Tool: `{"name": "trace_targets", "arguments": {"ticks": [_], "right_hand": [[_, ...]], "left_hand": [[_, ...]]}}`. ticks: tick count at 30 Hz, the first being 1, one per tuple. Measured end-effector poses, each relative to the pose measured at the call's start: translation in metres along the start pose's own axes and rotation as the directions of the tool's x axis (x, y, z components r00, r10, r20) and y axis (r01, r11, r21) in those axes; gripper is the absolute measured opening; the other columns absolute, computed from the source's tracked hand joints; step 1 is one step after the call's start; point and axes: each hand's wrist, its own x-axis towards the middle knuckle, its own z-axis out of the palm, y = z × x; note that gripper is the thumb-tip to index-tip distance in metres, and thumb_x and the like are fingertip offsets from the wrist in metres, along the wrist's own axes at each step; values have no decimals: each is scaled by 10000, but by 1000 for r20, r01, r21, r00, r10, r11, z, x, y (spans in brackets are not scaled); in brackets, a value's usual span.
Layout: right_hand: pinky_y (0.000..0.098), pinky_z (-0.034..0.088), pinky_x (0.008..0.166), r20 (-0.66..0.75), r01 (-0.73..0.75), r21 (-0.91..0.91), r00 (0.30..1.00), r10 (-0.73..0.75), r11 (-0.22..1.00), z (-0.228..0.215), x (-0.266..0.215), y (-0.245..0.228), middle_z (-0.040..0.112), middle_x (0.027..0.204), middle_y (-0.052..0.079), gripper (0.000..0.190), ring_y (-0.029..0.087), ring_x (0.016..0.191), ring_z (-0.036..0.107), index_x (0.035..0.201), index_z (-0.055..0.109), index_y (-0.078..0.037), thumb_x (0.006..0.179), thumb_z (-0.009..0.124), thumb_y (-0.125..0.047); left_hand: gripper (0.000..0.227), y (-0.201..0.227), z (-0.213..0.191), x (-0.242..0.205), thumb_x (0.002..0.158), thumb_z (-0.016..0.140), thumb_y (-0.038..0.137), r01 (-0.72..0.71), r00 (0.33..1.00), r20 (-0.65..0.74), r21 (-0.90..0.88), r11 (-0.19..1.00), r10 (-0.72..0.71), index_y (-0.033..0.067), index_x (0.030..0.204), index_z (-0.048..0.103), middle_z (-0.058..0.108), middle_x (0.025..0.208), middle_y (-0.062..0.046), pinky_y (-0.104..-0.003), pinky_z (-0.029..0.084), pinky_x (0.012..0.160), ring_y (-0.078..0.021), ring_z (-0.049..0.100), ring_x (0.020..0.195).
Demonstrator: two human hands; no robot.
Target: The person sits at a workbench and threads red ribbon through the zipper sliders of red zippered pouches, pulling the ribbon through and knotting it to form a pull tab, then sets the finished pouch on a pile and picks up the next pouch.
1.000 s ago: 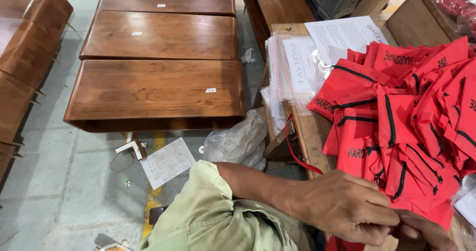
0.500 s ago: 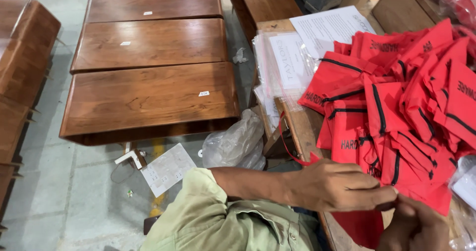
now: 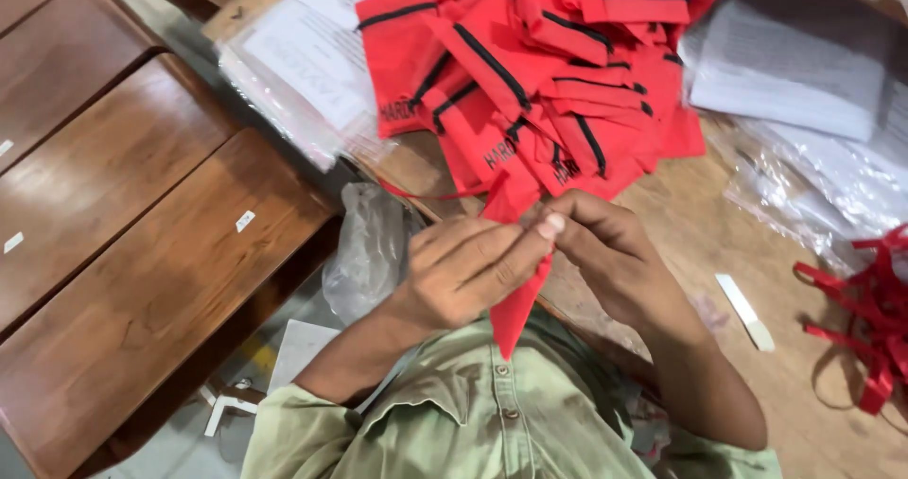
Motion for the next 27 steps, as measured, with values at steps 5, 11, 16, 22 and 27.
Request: {"name": "trace_targets", "arguments": {"ticks": [5,11,16,22,27], "right_hand": [[311,483,1011,194,16,26,981,-21,1000,6,5,-15,639,1185,52,280,142,1130,596,1255,593,8,1081,630,-208],[332,514,926,225,336,-698,941,-253,632,9,11,-9,675,1118,75,445,191,1042,654,1246,607,-37,850,806,-79],[382,496,904,197,367,-874,867,-457,318,9,16,-19,684,1062,73,370,253,1007,650,1176,674,-44,836,802,28],[435,472,843,284,429,-898,732,-620,95,34,7,-29,625,1073,145,454,322,956,590,1161,676,2,776,908,-60],[437,481,802,317,432,-902,658,-683,-2,34,1,-27,630,1036,131,388,309,924,572,1151,698,8,820,900,-1]], "left_hand": [[230,1,2,5,907,836,55,119,991,-74,80,990,-113,42,1116,738,693,975,-7,-319,541,693,-186,639,777],[129,-1,-1,-2,923,785,76,528,844,63,-262,808,-532,37,1030,726,648,836,-41,-331,496,702,-175,610,757],[136,-16,14,-21,1005,686,97,704,581,550,-710,30,-600,-23,1050,732,698,930,63,-248,505,815,-32,604,881],[168,-11,19,-24,991,731,151,590,420,640,-731,-342,-643,0,1055,768,623,770,55,-218,321,564,-13,451,652],[183,-4,19,-17,999,740,141,576,463,586,-769,-277,-665,-21,1080,770,692,885,8,-209,454,727,-33,577,800]]}}
